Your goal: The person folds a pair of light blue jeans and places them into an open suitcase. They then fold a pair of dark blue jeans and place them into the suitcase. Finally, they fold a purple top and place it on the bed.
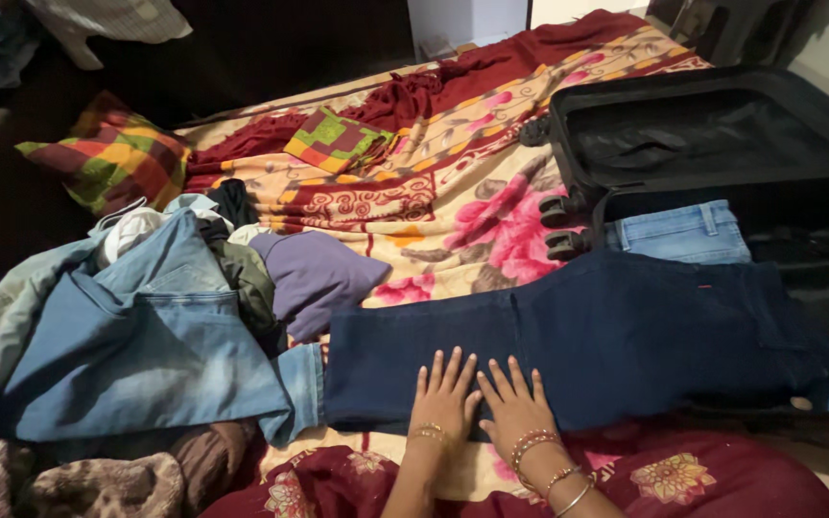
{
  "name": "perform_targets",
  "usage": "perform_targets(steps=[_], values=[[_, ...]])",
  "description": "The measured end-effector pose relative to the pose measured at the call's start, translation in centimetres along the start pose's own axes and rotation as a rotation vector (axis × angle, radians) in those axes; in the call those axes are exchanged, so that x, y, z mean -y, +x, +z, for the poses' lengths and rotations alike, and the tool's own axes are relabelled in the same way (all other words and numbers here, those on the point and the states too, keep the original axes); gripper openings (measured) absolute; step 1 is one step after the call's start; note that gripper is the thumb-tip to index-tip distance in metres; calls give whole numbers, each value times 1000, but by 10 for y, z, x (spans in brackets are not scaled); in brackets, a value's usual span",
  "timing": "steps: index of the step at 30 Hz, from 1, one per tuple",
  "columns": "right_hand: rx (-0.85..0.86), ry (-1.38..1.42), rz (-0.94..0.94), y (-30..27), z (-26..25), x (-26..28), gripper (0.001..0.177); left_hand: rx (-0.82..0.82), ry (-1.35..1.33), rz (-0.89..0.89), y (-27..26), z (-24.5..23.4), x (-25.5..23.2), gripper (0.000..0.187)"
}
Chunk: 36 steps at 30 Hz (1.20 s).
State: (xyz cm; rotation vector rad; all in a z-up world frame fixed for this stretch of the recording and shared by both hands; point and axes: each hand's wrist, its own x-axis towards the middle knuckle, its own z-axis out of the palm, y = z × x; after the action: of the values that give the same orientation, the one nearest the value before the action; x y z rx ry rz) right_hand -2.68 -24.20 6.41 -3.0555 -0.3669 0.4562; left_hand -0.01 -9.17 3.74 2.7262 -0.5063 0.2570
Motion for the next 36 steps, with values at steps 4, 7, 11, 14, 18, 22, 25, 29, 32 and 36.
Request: perform_targets(steps=[4, 7, 11, 14, 18, 22, 25, 29, 32, 36], values=[[-22, 7, -3, 0, 2, 0, 79, 100, -11, 5, -9, 13, 8, 63], [-12, 39, 28, -2, -8, 5, 86, 160, -80, 34, -14, -3, 14, 70], [-133, 277, 167, -1, -17, 3, 103, 258, -144, 68, -14, -27, 19, 71], [-141, 239, 168, 7, -12, -5, 92, 309, -176, 39, -11, -38, 20, 68], [-216, 144, 107, 14, 3, -16, 75, 287, -105, 24, -12, -29, 29, 64], [-316, 179, 92, 16, 3, -21, 67, 88, -76, 28, -17, -12, 36, 60], [-408, 208, 53, 7, -6, -20, 71, 83, -78, -121, -18, -22, 38, 50], [-512, 235, 1, -8, -21, -15, 65, 53, -90, -131, -20, -46, 35, 46], [-439, 211, 10, -18, -28, -15, 62, 49, -68, -120, -21, -57, 27, 47], [-112, -3, 95, -21, -23, -12, 74, 209, -125, -138, -27, -64, 18, 44]])
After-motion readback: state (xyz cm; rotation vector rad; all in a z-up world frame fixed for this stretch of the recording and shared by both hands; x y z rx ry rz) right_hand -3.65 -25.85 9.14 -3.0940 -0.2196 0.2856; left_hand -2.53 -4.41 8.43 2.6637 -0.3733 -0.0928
